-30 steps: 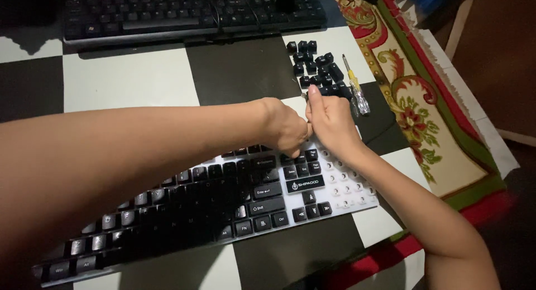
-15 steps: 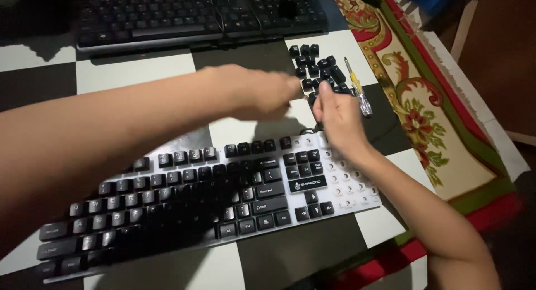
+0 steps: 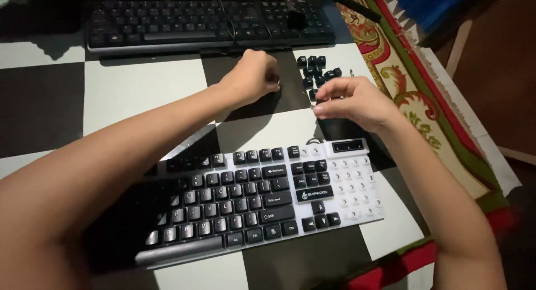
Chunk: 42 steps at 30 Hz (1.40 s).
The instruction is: Removing keycaps from a mechanical keyboard using a small screwdriver.
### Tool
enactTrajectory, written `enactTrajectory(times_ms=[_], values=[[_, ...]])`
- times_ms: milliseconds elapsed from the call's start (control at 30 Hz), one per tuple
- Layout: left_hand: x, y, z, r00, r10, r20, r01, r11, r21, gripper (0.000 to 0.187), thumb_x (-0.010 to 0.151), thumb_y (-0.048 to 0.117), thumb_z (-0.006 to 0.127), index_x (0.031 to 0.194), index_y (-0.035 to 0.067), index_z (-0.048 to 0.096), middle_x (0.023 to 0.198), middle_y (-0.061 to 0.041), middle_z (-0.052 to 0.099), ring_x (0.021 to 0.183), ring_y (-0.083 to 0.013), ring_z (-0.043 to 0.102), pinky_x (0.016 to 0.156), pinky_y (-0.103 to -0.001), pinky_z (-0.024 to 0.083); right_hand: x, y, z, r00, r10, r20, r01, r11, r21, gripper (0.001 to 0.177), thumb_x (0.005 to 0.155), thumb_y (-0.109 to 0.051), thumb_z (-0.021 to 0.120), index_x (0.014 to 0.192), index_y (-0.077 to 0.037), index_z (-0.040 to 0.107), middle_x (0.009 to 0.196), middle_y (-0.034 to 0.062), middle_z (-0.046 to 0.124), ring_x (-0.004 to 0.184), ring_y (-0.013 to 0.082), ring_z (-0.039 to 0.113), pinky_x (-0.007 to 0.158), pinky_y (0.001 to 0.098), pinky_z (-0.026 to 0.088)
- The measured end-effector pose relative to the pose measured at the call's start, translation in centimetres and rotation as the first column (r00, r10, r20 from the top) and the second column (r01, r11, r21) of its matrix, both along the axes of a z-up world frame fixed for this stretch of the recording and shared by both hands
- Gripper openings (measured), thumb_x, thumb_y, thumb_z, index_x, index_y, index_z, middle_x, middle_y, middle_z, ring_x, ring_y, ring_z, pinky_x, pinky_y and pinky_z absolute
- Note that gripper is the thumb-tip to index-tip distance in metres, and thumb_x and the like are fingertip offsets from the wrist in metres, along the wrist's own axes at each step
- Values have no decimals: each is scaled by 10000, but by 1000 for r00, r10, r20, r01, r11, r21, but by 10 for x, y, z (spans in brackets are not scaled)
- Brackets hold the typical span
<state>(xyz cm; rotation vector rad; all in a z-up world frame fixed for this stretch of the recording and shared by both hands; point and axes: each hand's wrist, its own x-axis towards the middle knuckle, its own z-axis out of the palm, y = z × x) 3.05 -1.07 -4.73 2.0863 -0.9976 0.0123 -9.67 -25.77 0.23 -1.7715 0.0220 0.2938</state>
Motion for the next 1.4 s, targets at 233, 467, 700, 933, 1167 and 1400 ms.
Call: enactTrajectory(times_ms=[233,467,700,933,1167,1400], values=[[25,-3,-21,998,59,23,-58,996,-61,190,763,39,808,940,-13,765,884,-194,759,805,-291,762,733,-361,599,48,30,8,972,58,228,2,967,-257,200,862,-65,789,1046,7,757,941,84,751,838,150,773,784,280,646],[30,2,-31,995,101,13,-96,975,-198,282,754,45,822,1020,-24,758,810,-168,748,694,-208,718,667,-322,575,95,45,-10,853,272,445,93,760,-644,309,770,-58,868,1070,-49,791,1001,120,758,879,210,752,767,324,606],[29,1,-25,989,138,-47,-144,970,-194,230,748,51,817,967,-10,779,805,-154,758,688,-193,724,652,-315,576,108,55,-15,810,383,444,102,654,-750,306,790,-7,824,1092,-5,770,982,178,760,877,259,756,782,351,600],[40,-7,-32,991,134,-13,-133,966,-222,252,734,65,847,959,-19,770,835,-174,758,721,-230,747,668,-340,589,113,51,-13,838,360,410,122,609,-784,305,776,-16,835,1074,6,771,952,191,763,865,267,766,788,348,596],[40,-7,-25,993,118,-22,-120,978,-172,272,723,80,872,969,2,784,817,-174,755,717,-246,746,672,-347,589,113,51,-10,853,368,369,86,599,-796,319,766,-17,845,1077,-5,773,959,189,768,855,276,761,787,355,592],[38,-4,-18,996,83,-15,-84,988,-131,330,694,114,899,990,15,794,825,-178,753,714,-254,736,684,-346,589,111,50,-12,840,372,395,119,585,-802,349,773,-47,859,1110,-19,772,983,192,766,874,269,756,793,356,594]])
